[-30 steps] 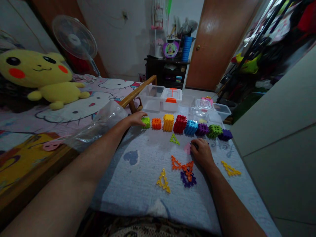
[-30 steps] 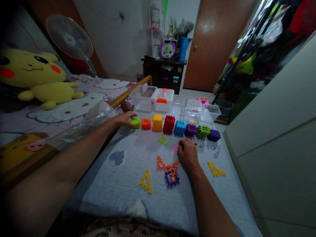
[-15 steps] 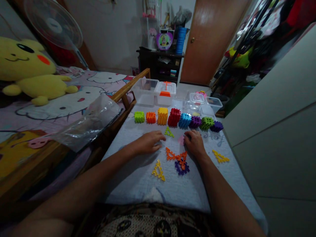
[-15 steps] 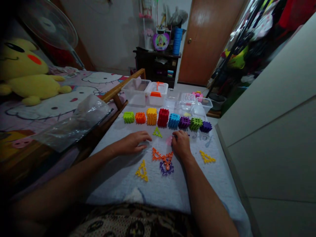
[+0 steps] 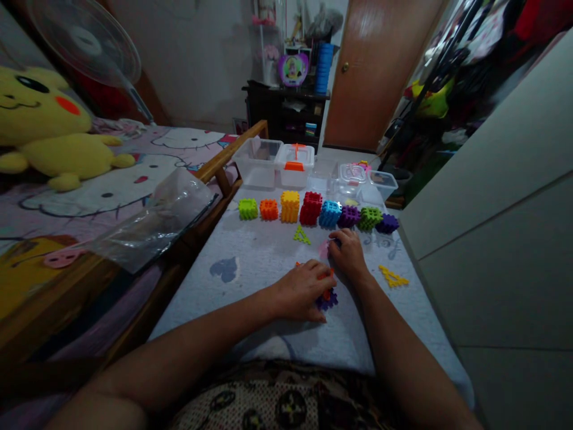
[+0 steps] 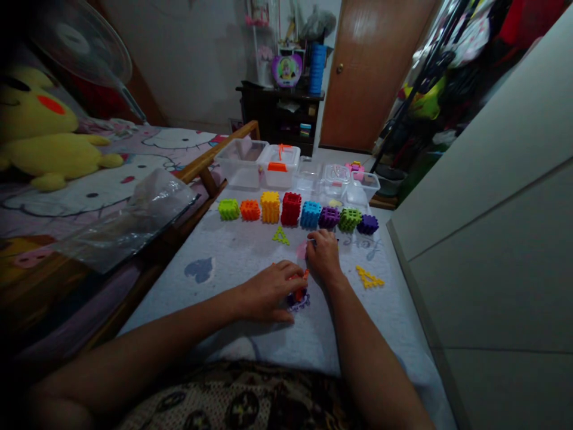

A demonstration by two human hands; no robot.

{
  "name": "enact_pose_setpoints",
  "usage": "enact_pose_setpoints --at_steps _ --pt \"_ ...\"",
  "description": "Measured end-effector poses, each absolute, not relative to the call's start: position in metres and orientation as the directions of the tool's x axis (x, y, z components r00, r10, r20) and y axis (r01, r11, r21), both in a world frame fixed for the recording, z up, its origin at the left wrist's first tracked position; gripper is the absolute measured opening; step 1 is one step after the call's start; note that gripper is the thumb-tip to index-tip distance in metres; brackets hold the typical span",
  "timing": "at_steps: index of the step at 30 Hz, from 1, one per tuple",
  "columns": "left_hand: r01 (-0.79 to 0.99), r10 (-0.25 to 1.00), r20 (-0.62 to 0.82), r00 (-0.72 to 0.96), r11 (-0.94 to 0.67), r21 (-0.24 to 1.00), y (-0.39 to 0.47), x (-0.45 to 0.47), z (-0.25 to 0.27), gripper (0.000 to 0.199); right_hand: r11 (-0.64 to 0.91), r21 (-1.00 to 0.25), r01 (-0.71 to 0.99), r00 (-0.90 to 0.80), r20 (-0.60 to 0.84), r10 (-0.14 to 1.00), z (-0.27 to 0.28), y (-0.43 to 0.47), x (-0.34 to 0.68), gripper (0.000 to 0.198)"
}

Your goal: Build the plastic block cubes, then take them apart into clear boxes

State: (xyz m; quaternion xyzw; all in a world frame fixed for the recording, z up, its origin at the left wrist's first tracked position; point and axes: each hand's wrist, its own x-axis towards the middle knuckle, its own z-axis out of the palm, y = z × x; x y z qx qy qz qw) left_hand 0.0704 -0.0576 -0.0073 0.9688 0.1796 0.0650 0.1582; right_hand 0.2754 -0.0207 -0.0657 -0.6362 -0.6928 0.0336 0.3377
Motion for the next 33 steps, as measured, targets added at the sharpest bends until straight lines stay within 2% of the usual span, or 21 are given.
enact_pose_setpoints --at_steps 4,7,11,15,17,19,23,27,31,33 --pt "0.357 0.392 0.085 0.916 -0.892 0.276 -0.063 0.076 -0.022 0.043 0.203 -0.559 0.804 0.092 0.454 0.886 -0.064 -0.020 0.277 0.019" --pt "0.368 0.415 0.106 0.904 -0.879 0.303 -0.059 0.076 -0.025 0.029 0.194 -0.716 0.670 0.238 0.455 0.858 -0.059 -0.019 0.282 0.019" --pt "0.414 0.506 0.123 0.854 -0.803 0.430 -0.044 0.071 -0.023 0.027 0.161 -0.871 0.464 0.455 0.390 0.801 -0.051 -0.019 0.292 0.025" --pt "0.480 0.673 0.110 0.731 -0.623 0.618 -0.023 0.068 -0.027 0.035 0.170 -0.898 0.405 0.483 0.369 0.794 -0.046 -0.020 0.296 0.026" --pt "0.512 0.747 0.077 0.661 -0.523 0.681 -0.014 0.067 -0.030 0.039 0.183 -0.891 0.415 0.411 0.363 0.836 -0.046 -0.021 0.293 0.024" --pt "0.528 0.795 0.087 0.601 -0.476 0.703 -0.006 0.064 -0.034 0.048 0.205 -0.858 0.472 0.264 0.359 0.895 -0.046 -0.022 0.288 0.021" --pt "0.590 0.821 0.176 0.543 -0.522 0.615 0.001 0.047 -0.034 0.059 0.354 -0.660 0.663 -0.163 0.335 0.928 -0.045 -0.027 0.278 0.014" --pt "0.554 0.729 0.137 0.670 -0.615 0.561 -0.014 0.013 -0.024 0.057 0.424 -0.509 0.749 -0.377 0.199 0.905 -0.043 -0.037 0.271 0.039" --pt "0.476 0.582 0.017 0.813 -0.681 0.557 -0.043 -0.015 -0.017 0.091 0.460 -0.410 0.788 -0.437 0.153 0.886 -0.042 -0.043 0.267 0.050" --pt "0.467 0.543 -0.030 0.839 -0.692 0.550 -0.052 -0.019 -0.017 0.095 0.468 -0.390 0.793 -0.447 0.149 0.882 -0.041 -0.044 0.265 0.045"
